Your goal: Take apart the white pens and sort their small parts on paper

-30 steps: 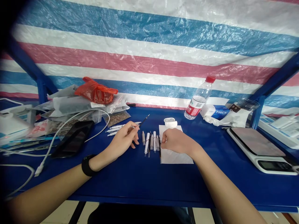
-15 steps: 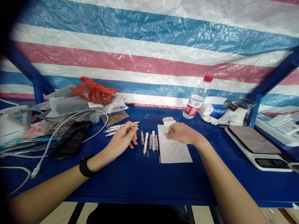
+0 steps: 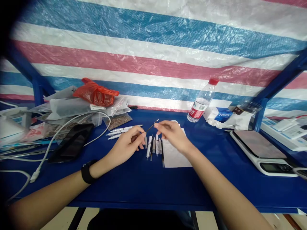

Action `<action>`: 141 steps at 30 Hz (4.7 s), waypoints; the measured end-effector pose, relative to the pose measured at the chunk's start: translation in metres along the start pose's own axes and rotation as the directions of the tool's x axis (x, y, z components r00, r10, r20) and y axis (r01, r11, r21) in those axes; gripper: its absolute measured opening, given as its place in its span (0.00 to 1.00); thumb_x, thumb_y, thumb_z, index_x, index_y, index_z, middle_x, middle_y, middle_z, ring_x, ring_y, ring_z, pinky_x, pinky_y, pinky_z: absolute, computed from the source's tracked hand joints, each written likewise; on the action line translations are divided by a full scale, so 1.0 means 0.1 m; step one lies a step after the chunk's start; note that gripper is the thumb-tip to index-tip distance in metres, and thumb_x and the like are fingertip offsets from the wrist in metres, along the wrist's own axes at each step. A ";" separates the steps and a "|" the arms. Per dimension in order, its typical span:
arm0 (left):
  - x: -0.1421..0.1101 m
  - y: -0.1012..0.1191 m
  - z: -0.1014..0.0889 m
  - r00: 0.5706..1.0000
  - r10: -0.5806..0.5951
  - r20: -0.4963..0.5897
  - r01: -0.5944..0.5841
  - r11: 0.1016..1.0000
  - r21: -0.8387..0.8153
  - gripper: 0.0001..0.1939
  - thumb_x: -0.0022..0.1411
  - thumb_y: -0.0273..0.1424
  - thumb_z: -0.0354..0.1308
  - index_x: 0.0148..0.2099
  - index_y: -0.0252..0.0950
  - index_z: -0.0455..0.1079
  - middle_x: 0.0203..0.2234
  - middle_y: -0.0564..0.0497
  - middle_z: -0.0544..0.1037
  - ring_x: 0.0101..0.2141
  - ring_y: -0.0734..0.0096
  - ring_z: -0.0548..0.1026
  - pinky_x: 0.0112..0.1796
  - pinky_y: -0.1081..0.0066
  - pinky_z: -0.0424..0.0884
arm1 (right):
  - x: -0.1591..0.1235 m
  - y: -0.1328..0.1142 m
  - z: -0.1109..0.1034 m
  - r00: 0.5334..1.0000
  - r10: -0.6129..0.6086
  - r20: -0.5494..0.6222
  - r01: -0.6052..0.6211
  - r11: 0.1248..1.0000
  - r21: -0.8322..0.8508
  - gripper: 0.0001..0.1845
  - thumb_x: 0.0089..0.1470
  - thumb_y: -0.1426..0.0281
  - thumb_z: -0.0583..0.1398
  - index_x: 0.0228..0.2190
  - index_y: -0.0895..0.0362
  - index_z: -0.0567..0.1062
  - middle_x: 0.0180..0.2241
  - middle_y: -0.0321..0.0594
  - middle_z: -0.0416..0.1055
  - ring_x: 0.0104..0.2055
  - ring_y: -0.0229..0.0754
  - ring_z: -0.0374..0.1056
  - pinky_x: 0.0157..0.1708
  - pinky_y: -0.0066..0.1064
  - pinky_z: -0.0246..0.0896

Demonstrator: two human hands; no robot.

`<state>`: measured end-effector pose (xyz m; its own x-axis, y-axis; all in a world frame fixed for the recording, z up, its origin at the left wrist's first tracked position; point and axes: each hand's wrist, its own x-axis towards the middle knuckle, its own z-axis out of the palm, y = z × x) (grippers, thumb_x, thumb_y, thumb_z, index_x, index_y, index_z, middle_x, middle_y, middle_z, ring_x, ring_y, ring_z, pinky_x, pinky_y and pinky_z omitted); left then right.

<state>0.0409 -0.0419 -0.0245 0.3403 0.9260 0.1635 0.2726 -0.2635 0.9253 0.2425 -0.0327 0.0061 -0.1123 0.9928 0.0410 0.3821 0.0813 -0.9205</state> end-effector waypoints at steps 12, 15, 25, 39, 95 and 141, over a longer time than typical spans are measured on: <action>0.09 -0.04 -0.14 0.989 -0.045 -0.143 0.068 0.984 0.164 0.07 0.66 0.35 0.57 0.35 0.40 0.66 0.24 0.54 0.81 0.20 0.71 0.76 0.24 0.74 0.67 | 0.02 -0.05 0.04 0.942 -0.153 -0.297 0.155 0.988 -0.018 0.28 0.48 0.44 0.66 0.17 0.54 0.69 0.18 0.35 0.64 0.22 0.37 0.56 0.26 0.32 0.54; 0.11 -0.02 -0.14 0.980 -0.131 -0.147 0.148 0.983 0.108 0.06 0.66 0.33 0.57 0.35 0.39 0.66 0.25 0.53 0.82 0.18 0.72 0.74 0.21 0.75 0.68 | -0.01 -0.08 0.23 0.974 -0.200 -0.103 0.184 0.972 -0.143 0.30 0.52 0.42 0.61 0.18 0.54 0.68 0.19 0.34 0.64 0.23 0.38 0.58 0.25 0.31 0.54; 0.14 0.01 -0.10 0.955 -0.272 -0.115 0.274 0.962 -0.005 0.06 0.67 0.31 0.56 0.35 0.38 0.66 0.25 0.53 0.79 0.17 0.74 0.71 0.16 0.74 0.73 | 0.04 0.00 0.15 0.981 -0.157 -0.113 0.111 0.935 -0.336 0.25 0.59 0.49 0.55 0.25 0.56 0.76 0.23 0.40 0.74 0.25 0.42 0.65 0.27 0.33 0.54; 0.16 -0.06 -0.21 0.987 -0.122 -0.103 0.135 0.982 0.129 0.10 0.69 0.33 0.53 0.44 0.37 0.75 0.40 0.47 0.82 0.22 0.73 0.78 0.26 0.72 0.77 | 0.01 0.02 -0.04 0.954 -0.190 -0.230 0.095 0.926 -0.366 0.21 0.57 0.53 0.56 0.24 0.55 0.77 0.21 0.40 0.73 0.22 0.41 0.63 0.25 0.33 0.54; -0.06 0.09 -0.03 0.953 0.028 0.303 0.095 0.918 -0.385 0.17 0.71 0.46 0.52 0.37 0.38 0.60 0.22 0.61 0.62 0.18 0.83 0.55 0.20 0.77 0.52 | -0.18 -0.12 0.11 0.984 -0.174 -0.041 0.171 0.853 0.493 0.17 0.46 0.62 0.74 0.39 0.48 0.79 0.41 0.36 0.81 0.48 0.45 0.75 0.48 0.39 0.69; -0.07 0.11 -0.06 0.897 -0.111 0.428 0.322 0.827 -0.462 0.17 0.69 0.48 0.56 0.42 0.38 0.68 0.19 0.63 0.50 0.18 0.81 0.45 0.19 0.79 0.43 | -0.08 -0.10 -0.09 0.953 -0.227 -0.200 0.275 0.926 0.258 0.18 0.39 0.58 0.77 0.31 0.52 0.81 0.25 0.35 0.77 0.30 0.43 0.75 0.35 0.37 0.72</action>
<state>0.0364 -0.0496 -0.0132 0.6600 0.7443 -0.1020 -0.0806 0.2052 0.9754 0.2482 -0.0402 0.0187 -0.0109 0.9453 0.3261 0.0863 0.3257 -0.9415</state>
